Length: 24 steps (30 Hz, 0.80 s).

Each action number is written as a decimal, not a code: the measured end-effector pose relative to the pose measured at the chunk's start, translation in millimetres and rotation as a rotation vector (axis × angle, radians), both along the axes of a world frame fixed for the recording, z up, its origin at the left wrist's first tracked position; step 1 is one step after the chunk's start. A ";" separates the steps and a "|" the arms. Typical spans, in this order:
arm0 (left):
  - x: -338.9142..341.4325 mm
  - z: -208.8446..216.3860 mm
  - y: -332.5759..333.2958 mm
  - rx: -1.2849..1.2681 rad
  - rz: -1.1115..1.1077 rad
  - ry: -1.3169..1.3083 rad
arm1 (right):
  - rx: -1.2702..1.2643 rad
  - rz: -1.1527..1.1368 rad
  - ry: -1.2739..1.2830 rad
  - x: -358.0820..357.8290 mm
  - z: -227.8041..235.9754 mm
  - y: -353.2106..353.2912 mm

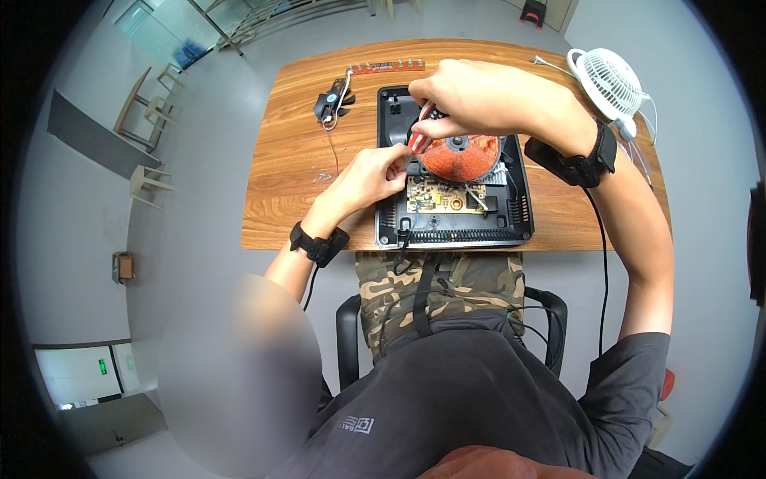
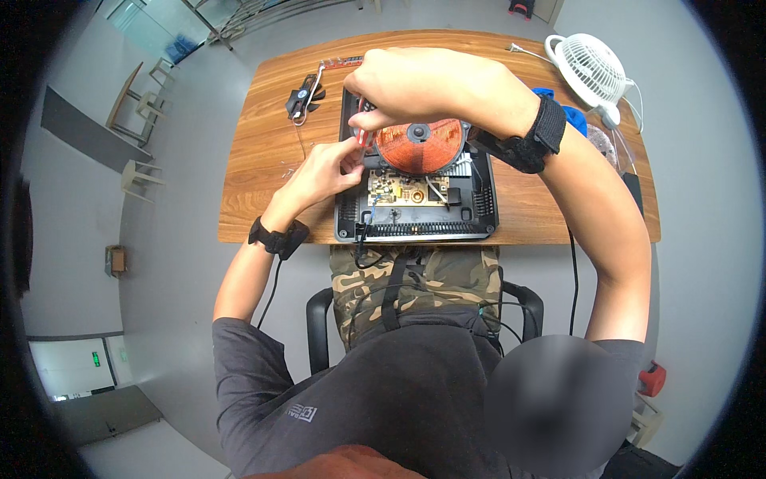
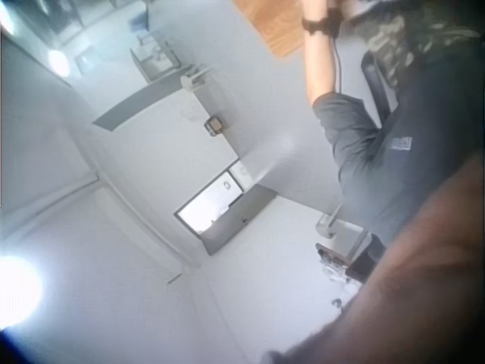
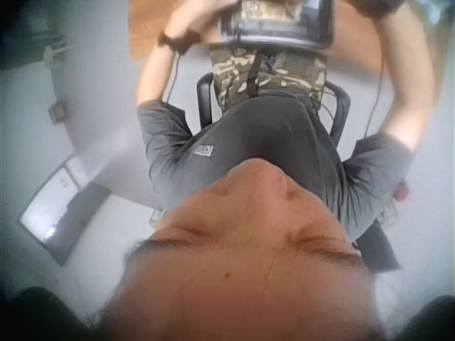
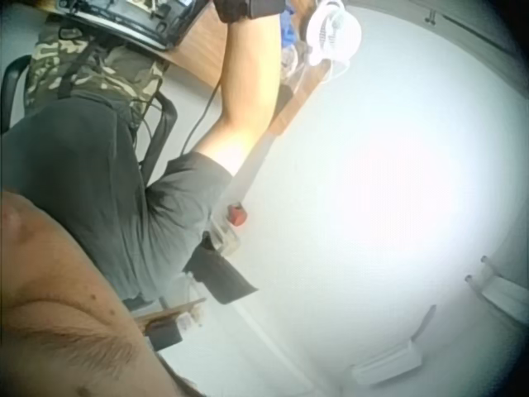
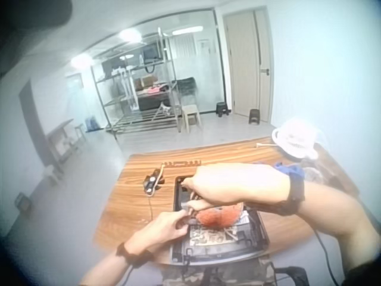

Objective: The person assembles a small electronic device on a wooden table. They place a circular copper-colored component onto a circuit board, secure it with screws using a screwdriver, and then wipe the component with a blue cloth.

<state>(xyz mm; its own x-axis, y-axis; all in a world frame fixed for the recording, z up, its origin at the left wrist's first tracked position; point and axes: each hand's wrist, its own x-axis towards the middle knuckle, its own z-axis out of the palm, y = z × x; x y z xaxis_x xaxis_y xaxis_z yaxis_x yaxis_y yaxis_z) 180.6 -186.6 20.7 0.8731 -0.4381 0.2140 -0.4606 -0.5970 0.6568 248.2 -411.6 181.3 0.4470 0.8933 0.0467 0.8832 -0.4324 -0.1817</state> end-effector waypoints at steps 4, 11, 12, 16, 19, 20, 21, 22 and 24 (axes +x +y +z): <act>1.9 -3.4 0.9 -0.027 -0.011 -0.010 | -0.004 0.000 -0.004 0.9 -1.3 -0.8; 1.4 -7.0 1.9 -0.015 -0.010 -0.017 | -0.013 -0.014 -0.012 -0.1 -3.5 0.2; 0.7 -7.2 2.0 -0.014 -0.007 -0.015 | -0.015 -0.019 -0.014 -0.3 -3.7 0.1; -2.5 -5.1 1.2 -0.038 0.008 0.026 | 0.019 -0.031 -0.004 1.9 -6.8 -2.3; -4.0 -7.4 1.0 -0.071 0.032 0.064 | -0.023 -0.063 0.015 -0.3 -3.9 -3.0; -3.5 -10.3 1.2 -0.083 0.036 0.058 | -0.008 -0.054 0.013 2.0 -6.5 -3.3; -3.4 -12.1 0.9 -0.095 0.039 0.052 | 0.007 -0.047 0.011 5.9 -10.6 -3.9; -3.7 -12.7 0.4 -0.101 0.037 0.040 | 0.022 -0.039 0.010 8.2 -12.9 -4.2; -4.0 -13.7 -0.6 -0.116 0.033 0.018 | -0.015 -0.074 0.004 10.0 -11.2 -4.1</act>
